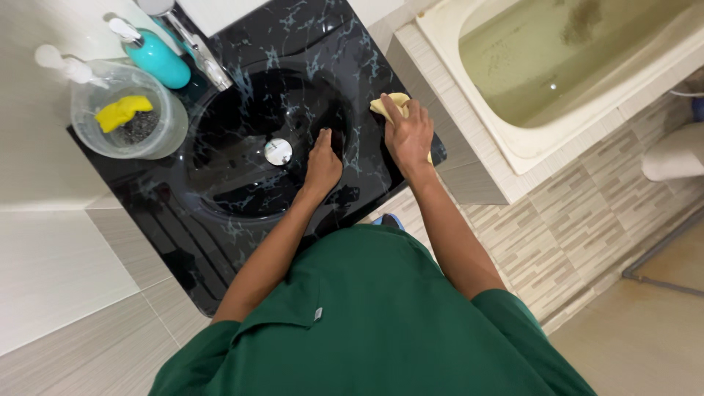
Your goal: The person cleans a black marble bathroom sink using a yellow cloth. They wipe the countertop, the basin, and the faucet, and briefly move a plastic container and a soap dispenser to reach the surfaces underneath before returning them.
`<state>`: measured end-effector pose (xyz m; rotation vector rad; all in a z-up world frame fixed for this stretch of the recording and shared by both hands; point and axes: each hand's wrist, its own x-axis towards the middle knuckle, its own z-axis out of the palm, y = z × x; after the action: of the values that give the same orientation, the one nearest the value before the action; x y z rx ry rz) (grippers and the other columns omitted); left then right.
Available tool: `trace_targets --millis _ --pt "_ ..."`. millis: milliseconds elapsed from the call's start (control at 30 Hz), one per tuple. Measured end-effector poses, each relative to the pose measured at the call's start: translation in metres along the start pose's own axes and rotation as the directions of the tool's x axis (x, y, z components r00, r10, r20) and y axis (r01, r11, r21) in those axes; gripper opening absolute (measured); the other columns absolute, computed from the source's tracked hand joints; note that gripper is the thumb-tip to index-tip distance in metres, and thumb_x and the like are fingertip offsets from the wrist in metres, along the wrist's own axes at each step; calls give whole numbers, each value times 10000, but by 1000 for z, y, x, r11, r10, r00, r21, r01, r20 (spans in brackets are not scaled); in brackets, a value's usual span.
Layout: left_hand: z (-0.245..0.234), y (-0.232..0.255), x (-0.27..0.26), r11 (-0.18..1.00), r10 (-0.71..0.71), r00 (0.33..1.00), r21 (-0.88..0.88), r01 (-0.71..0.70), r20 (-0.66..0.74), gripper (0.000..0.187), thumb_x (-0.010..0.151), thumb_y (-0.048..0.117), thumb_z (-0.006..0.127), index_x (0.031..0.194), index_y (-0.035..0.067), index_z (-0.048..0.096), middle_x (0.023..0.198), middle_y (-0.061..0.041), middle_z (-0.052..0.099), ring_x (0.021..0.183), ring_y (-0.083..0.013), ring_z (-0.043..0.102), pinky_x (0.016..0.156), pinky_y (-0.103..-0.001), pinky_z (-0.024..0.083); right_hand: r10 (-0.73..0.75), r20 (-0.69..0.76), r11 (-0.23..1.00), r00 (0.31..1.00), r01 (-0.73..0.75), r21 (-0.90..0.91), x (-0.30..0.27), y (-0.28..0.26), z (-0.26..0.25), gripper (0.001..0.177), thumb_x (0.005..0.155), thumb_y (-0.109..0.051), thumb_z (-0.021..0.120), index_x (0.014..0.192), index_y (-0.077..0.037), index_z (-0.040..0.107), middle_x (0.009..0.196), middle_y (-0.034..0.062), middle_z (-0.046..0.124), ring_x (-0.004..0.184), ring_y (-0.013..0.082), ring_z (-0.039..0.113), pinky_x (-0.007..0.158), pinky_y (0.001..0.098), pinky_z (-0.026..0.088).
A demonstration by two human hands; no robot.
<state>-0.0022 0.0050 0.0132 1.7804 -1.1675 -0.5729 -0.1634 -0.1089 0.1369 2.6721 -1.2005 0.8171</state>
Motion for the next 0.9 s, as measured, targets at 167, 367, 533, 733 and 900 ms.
trace_targets --millis 167,367,533,733,900 --pt "0 4 0 1000 -25 1000 -9 25 10 517 923 -52 431 1433 -125 465 1497 -365 458 1414 -484 438 1200 -467 347 -287 119 958 950 284 42 -39 -21 -15 489 890 -120 723 1368 -218 703 989 134 650 839 261 586 687 405 462" --pt "-5 8 0 999 -38 999 -29 39 30 512 941 -54 411 1445 -138 437 1506 -377 434 1417 -503 417 1196 -484 328 -218 78 976 973 216 23 -29 13 3 435 956 -99 708 1377 -210 699 1069 166 666 846 226 579 700 371 475" --pt "-5 10 -1 999 -35 999 -9 35 39 518 940 -59 415 1451 -144 425 1515 -376 422 1428 -500 402 1206 -486 325 -113 12 993 993 113 -27 15 -5 25 469 864 -92 709 1318 -207 732 1011 143 669 822 245 593 671 382 478" --pt "-9 12 0 999 -41 998 -15 41 38 517 936 -64 409 1447 -144 429 1514 -374 429 1438 -498 399 1213 -488 326 -243 164 967 956 225 122 -21 -14 -1 493 890 -69 727 1360 -217 715 1009 131 659 818 248 582 662 402 455" --pt "-6 11 -1 998 -59 997 -12 60 55 521 944 -66 406 1457 -154 411 1524 -388 403 1438 -514 386 1209 -500 309 -123 45 992 991 123 -1 -5 14 3 514 877 -78 720 1370 -222 709 1062 158 650 844 252 594 697 388 482"
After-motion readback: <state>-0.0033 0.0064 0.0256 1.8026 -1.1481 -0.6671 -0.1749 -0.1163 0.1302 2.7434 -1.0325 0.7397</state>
